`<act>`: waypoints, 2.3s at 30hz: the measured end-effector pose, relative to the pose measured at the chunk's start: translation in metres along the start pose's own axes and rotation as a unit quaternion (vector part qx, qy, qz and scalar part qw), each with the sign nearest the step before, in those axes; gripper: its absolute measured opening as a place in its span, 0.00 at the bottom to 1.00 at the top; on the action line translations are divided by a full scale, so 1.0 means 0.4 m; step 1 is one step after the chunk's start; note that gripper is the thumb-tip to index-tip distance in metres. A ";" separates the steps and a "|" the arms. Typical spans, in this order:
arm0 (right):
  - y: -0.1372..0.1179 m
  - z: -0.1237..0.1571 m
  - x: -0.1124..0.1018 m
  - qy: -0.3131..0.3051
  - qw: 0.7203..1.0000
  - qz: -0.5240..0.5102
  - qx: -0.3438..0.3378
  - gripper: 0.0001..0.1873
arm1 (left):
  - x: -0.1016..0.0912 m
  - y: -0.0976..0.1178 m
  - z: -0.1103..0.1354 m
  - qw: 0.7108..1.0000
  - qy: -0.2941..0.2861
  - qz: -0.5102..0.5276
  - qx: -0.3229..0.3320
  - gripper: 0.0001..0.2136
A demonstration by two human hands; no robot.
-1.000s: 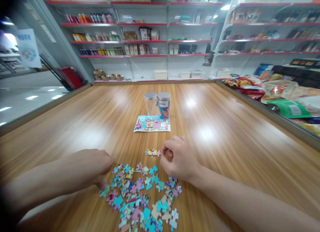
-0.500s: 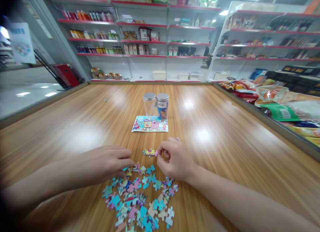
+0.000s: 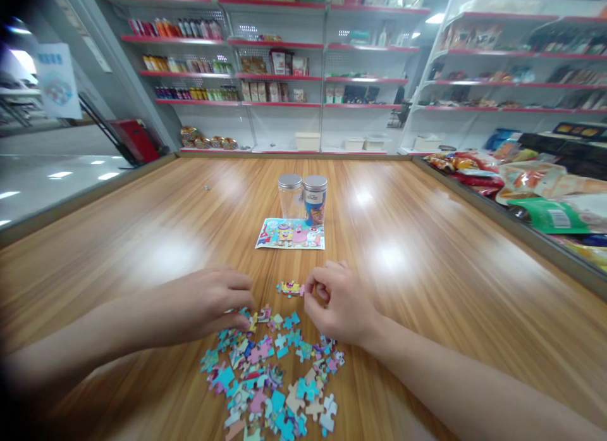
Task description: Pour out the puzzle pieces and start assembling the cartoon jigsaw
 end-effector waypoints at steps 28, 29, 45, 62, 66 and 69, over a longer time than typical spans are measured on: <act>0.000 -0.001 0.003 0.009 0.999 0.027 0.020 0.04 | 0.028 0.003 -0.020 0.975 -0.054 0.167 -0.138 0.09; 0.000 -0.001 0.003 0.007 0.999 0.029 0.021 0.04 | 0.028 0.004 -0.018 0.975 -0.048 0.175 -0.130 0.09; -0.054 -0.008 0.024 -0.039 0.996 0.035 -0.068 0.04 | 0.090 0.018 -0.048 0.955 0.180 0.227 -0.062 0.15; -0.030 -0.017 0.022 0.037 0.999 -0.026 0.000 0.04 | 0.091 -0.001 -0.059 0.912 0.288 0.291 -0.022 0.10; -0.026 -0.016 0.027 0.040 0.999 -0.019 0.009 0.04 | 0.088 0.000 -0.058 0.910 0.300 0.287 -0.015 0.13; -0.026 -0.016 0.025 0.038 0.999 -0.017 0.010 0.03 | 0.081 -0.002 -0.055 0.919 0.286 0.270 -0.002 0.14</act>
Point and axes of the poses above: each hand's wrist, its own z-axis away from the middle knuckle, its own x-axis out of the palm, y = z × x, the point moved 3 cm from there along -z, towards the middle knuckle, and after that the axes turned 10 degrees about -x, right-handed, at the moved point
